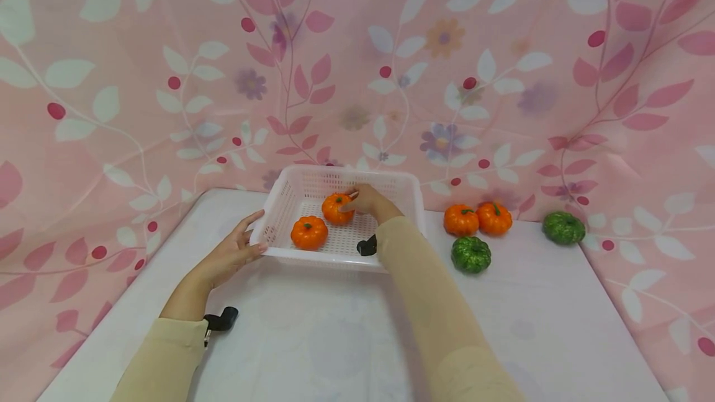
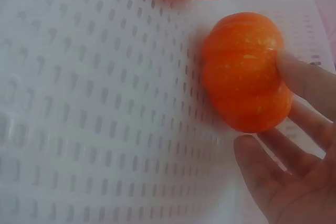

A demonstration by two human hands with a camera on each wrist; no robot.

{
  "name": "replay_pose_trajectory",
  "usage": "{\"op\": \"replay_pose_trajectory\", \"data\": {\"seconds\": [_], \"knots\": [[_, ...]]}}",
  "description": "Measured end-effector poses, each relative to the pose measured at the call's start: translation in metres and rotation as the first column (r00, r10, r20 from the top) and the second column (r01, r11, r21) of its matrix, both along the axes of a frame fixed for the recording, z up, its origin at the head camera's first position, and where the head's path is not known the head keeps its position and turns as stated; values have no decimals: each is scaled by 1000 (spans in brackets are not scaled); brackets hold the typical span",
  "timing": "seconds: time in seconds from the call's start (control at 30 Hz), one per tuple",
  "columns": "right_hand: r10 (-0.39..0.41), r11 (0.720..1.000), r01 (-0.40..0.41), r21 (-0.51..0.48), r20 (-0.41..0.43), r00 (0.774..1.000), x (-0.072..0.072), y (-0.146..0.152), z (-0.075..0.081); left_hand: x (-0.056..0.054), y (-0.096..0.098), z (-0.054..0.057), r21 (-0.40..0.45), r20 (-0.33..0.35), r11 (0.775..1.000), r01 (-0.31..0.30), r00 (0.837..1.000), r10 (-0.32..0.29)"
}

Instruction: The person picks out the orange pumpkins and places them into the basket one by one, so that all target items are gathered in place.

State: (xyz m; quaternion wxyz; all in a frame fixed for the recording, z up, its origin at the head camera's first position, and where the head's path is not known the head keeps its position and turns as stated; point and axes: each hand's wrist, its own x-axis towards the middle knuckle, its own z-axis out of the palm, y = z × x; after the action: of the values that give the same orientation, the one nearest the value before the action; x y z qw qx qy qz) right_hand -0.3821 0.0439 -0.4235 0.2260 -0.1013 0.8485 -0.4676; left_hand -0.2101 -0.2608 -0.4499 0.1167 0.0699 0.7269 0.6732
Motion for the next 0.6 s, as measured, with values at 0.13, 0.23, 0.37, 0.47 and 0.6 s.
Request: {"op": "replay_pose_trajectory", "data": {"seconds": [0.13, 0.23, 0.37, 0.47, 0.6], "knots": [[-3, 999, 4, 36, -26, 1000, 0, 0, 3, 0, 0, 1, -6, 3, 1000, -6, 1000, 6], [13, 998, -11, 54, -34, 999, -3, 0, 5, -1, 0, 0, -12, 4, 1000, -8, 1000, 8], [65, 996, -62, 65, -45, 997, -3, 5, 12, -1, 0, 0, -18, 6, 1000, -13, 1000, 13], [98, 994, -96, 59, -45, 994, 1, 11, 18, -1, 0, -1, -19, 9, 1000, -15, 1000, 15], [117, 991, -114, 65, -44, 992, 5, 18, 25, -2, 0, -1, -20, 4, 1000, -9, 1000, 9]]}}
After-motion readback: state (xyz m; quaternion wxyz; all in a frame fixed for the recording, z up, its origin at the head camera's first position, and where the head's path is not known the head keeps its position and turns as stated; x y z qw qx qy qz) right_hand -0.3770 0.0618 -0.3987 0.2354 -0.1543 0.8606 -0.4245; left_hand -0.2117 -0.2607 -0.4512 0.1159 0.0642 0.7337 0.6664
